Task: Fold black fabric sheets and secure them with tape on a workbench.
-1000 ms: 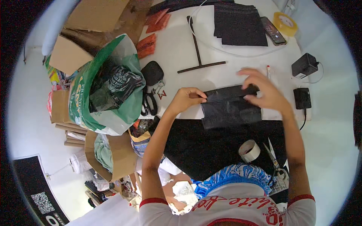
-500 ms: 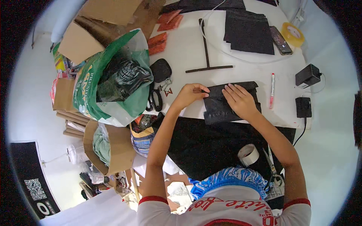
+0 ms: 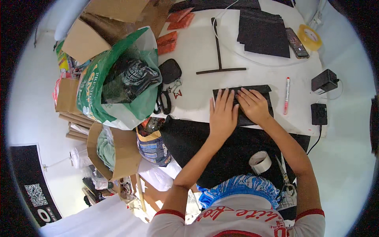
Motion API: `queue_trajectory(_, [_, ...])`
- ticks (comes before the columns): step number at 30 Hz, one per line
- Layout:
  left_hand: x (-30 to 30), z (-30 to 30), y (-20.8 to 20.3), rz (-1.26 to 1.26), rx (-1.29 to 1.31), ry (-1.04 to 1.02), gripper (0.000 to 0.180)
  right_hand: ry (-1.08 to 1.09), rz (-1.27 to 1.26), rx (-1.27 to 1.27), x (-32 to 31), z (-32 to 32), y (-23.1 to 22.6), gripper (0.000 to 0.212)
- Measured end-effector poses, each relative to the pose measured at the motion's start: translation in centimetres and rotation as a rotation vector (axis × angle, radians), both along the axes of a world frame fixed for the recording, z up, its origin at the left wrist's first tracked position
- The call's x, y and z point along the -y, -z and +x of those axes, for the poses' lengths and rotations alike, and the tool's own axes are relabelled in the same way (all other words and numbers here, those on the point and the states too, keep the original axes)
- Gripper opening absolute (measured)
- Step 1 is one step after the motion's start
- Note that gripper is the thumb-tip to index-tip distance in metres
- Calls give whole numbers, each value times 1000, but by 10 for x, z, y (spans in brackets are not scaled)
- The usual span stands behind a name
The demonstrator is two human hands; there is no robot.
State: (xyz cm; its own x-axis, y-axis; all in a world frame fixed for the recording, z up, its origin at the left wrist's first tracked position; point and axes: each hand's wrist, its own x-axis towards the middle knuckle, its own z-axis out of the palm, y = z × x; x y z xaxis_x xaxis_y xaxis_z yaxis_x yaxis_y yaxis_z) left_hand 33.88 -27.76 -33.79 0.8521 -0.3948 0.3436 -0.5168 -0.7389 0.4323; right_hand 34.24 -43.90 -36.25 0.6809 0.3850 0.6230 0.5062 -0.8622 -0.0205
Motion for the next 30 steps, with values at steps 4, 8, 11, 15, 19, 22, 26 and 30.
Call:
queue_trajectory(4, [6, -8, 14, 137, 71, -104, 40, -11, 10, 4, -1, -1, 1, 23])
queue_trajectory(8, [8, -14, 18, 139, 76, -153, 39, 8, 40, -15, 1, -3, -4, 23])
queue_trajectory(11, [7, -16, 20, 100, 112, -181, 37, 47, 49, -35, 7, -6, -18, 23])
queue_trajectory(15, [9, -17, 18, 90, 101, -184, 36, 136, 23, -22, 33, -10, -19, 20])
queue_trajectory(19, [7, -17, 17, 81, 104, -204, 35, 45, 29, -104, 49, -11, -29, 14])
queue_trajectory(22, [0, -17, 16, 68, 105, -215, 34, -37, 137, -157, 46, -13, -55, 10])
queue_trajectory(26, [-9, -16, 14, 61, 129, -218, 32, 45, 348, -92, 8, 23, -64, 15])
queue_trajectory(30, [-13, -17, 15, 37, 129, -221, 31, 280, 322, -343, -41, 93, -46, 33])
